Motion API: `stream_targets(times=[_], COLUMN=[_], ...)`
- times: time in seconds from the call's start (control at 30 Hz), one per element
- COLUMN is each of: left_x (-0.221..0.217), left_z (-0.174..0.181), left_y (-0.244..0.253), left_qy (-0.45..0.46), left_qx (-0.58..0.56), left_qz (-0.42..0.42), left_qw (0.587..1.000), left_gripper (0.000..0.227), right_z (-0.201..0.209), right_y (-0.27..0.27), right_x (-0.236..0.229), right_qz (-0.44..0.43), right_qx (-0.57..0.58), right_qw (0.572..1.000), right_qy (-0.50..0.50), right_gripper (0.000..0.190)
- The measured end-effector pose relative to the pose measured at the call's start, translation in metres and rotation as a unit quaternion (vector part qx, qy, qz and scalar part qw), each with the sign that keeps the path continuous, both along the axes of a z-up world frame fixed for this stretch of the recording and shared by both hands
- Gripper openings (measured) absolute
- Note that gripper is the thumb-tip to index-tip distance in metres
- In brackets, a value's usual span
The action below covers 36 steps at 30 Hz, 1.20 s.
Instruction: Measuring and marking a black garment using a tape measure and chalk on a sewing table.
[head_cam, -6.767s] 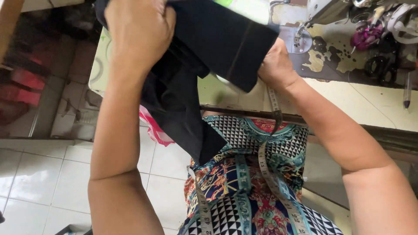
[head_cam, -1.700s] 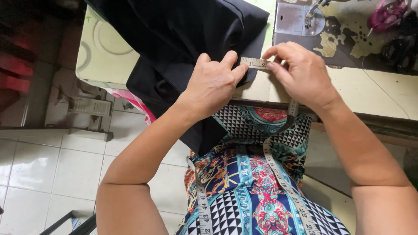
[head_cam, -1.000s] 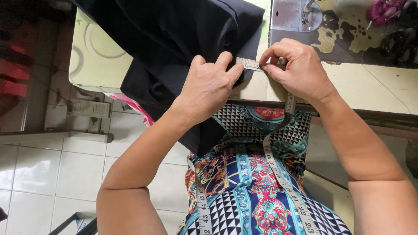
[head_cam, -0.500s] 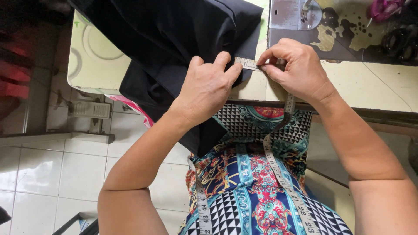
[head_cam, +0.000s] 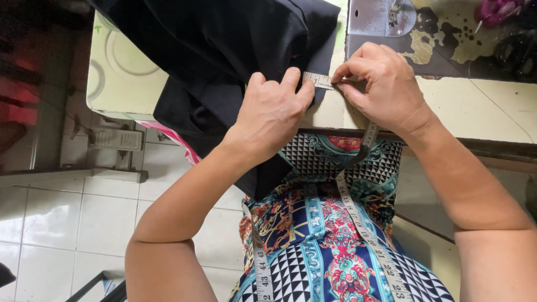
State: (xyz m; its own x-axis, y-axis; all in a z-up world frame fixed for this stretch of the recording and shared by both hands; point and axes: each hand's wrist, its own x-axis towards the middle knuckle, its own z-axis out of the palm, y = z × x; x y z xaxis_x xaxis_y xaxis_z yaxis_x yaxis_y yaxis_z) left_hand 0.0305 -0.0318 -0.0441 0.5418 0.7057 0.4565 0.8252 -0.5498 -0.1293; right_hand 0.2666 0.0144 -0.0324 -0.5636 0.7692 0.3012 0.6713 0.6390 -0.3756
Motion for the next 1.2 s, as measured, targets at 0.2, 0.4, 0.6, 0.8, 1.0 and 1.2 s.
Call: stream_targets(times=[0.2,0.4,0.6,0.8,1.0,1.2], left_x=[0.005,0.006,0.009,0.009,-0.016,-0.041], left_z=[0.001,0.004,-0.001,-0.004,0.009,0.044], left_y=[-0.005,-0.006,-0.003,0.0,0.017,0.03], left_qy=[0.033,0.033,0.017,0.001,-0.083,-0.496], left_qx=[0.016,0.021,0.026,0.029,-0.139,-0.462], left_qz=[0.031,0.034,0.036,0.03,-0.016,-0.061], left_qw=[0.999,0.999,0.999,0.999,0.987,0.732], left_gripper=[0.032,0.034,0.02,0.02,0.022,0.015], right_z=[-0.003,-0.009,-0.006,0.017,0.008,0.005], right_y=[0.006,0.007,0.006,-0.004,-0.006,-0.007], right_x=[0.005,0.009,0.005,-0.014,-0.017,-0.02], right_qz=[0.016,0.019,0.059,0.201,0.185,0.195], right_qx=[0.005,0.015,0.183,0.069,0.114,0.201], right_qw=[1.0,0.999,0.979,0.977,0.975,0.956], right_qy=[-0.018,-0.034,-0.07,-0.017,-0.053,-0.086], right_gripper=[0.011,0.014,0.027,0.042,0.04,0.045])
